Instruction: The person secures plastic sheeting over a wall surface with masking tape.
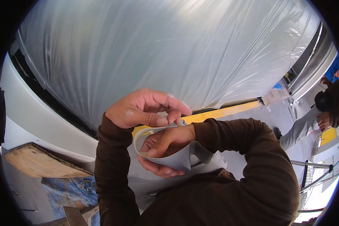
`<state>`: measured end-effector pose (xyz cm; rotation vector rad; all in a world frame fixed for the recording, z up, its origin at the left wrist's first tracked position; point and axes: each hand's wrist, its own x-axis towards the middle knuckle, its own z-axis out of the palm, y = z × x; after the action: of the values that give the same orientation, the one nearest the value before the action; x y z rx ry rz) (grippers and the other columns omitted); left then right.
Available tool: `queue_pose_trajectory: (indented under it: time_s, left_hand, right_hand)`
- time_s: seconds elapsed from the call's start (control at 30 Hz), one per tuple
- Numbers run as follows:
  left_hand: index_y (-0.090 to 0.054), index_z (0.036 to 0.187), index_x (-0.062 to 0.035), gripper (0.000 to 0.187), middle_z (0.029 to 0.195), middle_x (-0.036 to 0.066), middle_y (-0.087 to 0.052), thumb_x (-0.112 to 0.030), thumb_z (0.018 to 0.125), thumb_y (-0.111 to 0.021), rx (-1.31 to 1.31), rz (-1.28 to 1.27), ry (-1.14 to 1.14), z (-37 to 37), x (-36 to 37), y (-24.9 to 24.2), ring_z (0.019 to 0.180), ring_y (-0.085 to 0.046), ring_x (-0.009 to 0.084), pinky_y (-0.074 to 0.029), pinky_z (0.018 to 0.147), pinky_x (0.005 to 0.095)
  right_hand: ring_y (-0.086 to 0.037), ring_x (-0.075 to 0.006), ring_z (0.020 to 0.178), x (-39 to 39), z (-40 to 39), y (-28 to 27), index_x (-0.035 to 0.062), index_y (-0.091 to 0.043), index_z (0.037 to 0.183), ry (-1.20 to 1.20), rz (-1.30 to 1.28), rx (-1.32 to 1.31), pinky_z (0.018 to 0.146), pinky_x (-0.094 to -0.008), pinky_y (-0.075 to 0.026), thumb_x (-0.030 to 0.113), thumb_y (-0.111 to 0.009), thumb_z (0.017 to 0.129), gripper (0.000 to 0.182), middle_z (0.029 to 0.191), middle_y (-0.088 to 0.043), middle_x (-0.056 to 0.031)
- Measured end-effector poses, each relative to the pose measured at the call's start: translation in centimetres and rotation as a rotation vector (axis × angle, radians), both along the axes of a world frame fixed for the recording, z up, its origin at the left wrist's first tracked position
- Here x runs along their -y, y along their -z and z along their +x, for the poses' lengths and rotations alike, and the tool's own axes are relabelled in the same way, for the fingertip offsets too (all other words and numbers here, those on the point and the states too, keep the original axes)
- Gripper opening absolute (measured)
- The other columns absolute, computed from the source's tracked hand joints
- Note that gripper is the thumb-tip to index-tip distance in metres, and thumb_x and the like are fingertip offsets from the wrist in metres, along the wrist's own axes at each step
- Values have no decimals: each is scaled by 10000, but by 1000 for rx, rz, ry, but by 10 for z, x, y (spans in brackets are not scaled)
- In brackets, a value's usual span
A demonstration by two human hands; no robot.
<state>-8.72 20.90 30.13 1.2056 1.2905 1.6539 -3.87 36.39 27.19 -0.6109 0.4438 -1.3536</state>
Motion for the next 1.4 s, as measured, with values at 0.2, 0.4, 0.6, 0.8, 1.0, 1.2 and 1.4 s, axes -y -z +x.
queue_pose_trajectory:
  time_s: [0.2, 0.4, 0.6, 0.8, 1.0, 1.2, 1.4]
  left_hand:
    - [-636, 1117, -22, 313, 1071, 90, -593, -214, 870, -645, -179, 38, -1, -2, 4, 8, 1034, -537, 204, -383, 948, 335]
    - [-634, 1046, 20, 251, 1199, 200, -547, -163, 893, -556, -102, 42, 25, 2, 8, 12, 1151, -503, 291, -322, 1033, 391]
    - [-635, 1038, 24, 236, 1196, 238, -546, -112, 872, -539, 7, 166, 116, 2, 8, 30, 1173, -500, 330, -325, 1038, 436]
    - [-632, 1028, 12, 227, 1240, 230, -536, -122, 870, -539, 41, 242, 139, 6, 1, 40, 1161, -511, 312, -351, 1016, 418]
    - [-605, 996, -13, 191, 1276, 223, -526, -126, 927, -468, 127, 358, 249, 6, -4, 53, 1156, -517, 281, -353, 1012, 387]
    - [-565, 891, -44, 187, 1161, 216, -558, -210, 948, -502, 214, 411, 81, 13, 2, 61, 1154, -505, 320, -344, 998, 436]
    - [-548, 881, -66, 161, 844, -1, -552, -211, 932, -596, 103, 242, -622, 28, 45, 8, 817, -518, 150, -418, 792, 292]
  right_hand:
    - [-574, -191, 591, -1, -4, -2, -23, -568, 885, 2, 23, -48, 450, -285, -482, 343, -524, 957, 376, 668, -548, -104]
    - [-579, -185, 596, -1, -2, 3, -26, -570, 887, -9, 6, -45, 447, -283, -479, 362, -534, 948, 394, 666, -556, -103]
    - [-585, -188, 598, 1, -1, 15, -28, -571, 895, -44, -20, 14, 447, -281, -479, 397, -506, 952, 433, 673, -560, -107]
    - [-589, -201, 623, -2, -1, 23, -34, -571, 916, -46, -57, 17, 466, -292, -487, 399, -483, 961, 444, 699, -565, -110]
    - [-593, -212, 653, 2, -1, 33, -39, -569, 952, -132, -64, 129, 489, -293, -498, 397, -487, 958, 443, 734, -572, -117]
    - [-596, -184, 591, -5, 3, 22, -27, -572, 925, -38, 31, 30, 483, -266, -492, 447, -605, 886, 477, 696, -592, -113]
    - [-549, -162, 685, -11, 1, 13, -17, -581, 882, -7, 274, -195, 616, -262, -425, 474, -737, 744, 534, 742, -577, -74]
